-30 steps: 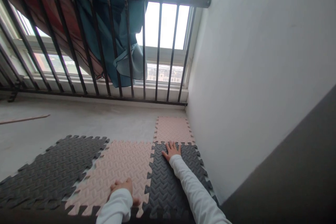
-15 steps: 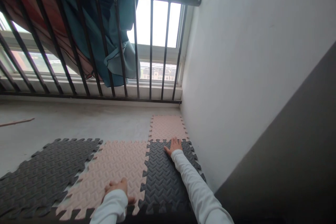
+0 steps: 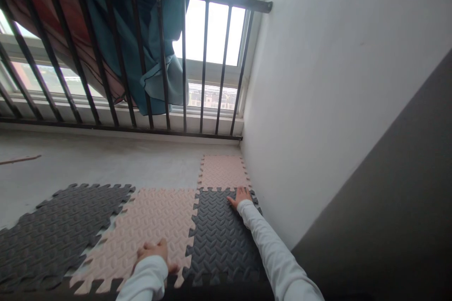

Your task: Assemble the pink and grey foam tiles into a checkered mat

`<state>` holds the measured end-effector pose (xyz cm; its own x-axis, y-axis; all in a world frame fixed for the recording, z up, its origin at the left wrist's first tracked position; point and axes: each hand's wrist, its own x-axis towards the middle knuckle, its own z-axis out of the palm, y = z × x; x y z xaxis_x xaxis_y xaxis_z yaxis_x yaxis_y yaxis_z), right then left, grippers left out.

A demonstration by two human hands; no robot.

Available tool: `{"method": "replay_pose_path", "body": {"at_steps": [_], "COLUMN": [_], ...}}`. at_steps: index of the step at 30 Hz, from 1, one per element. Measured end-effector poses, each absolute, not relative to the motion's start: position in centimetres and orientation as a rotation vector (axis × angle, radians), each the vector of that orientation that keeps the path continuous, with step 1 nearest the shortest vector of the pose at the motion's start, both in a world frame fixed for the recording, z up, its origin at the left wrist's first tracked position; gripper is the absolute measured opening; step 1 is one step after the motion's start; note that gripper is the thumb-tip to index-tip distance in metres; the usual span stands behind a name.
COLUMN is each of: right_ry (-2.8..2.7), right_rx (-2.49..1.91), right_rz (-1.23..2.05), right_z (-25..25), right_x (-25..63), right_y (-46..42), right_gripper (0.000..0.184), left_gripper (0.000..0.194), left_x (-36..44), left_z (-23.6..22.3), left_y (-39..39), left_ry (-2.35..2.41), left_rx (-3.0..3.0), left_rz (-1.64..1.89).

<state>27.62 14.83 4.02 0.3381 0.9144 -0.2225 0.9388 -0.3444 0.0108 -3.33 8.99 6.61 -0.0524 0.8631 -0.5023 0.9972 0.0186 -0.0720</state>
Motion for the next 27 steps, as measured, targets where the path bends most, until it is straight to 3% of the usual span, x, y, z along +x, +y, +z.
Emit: {"method": "replay_pose_path", "body": {"at_steps": [11,19,27], "right_ry": [1.467,2.076,2.185], "right_rx": [2.658,2.304,2.154], "right_rz": [-0.174,-0.436,-0.453], "right_z": [4.2,3.4,4.2], "right_x": [28.0,19.2,15.0], "right_y": [14.0,17.1,19.4], "right_gripper": [0.084,0.074,0.068], "left_gripper": [0.085,0.082,0.083], "left_x": [-3.2,-3.3,-3.0], "left_z": [6.8,7.0,7.6], "left_y": [9.0,9.1,8.9], "left_ry": [1.983,1.949,1.973], "left_rx": [1.899,1.929,1.918], "left_rz": [-0.606,-0.57,-0.593]}}
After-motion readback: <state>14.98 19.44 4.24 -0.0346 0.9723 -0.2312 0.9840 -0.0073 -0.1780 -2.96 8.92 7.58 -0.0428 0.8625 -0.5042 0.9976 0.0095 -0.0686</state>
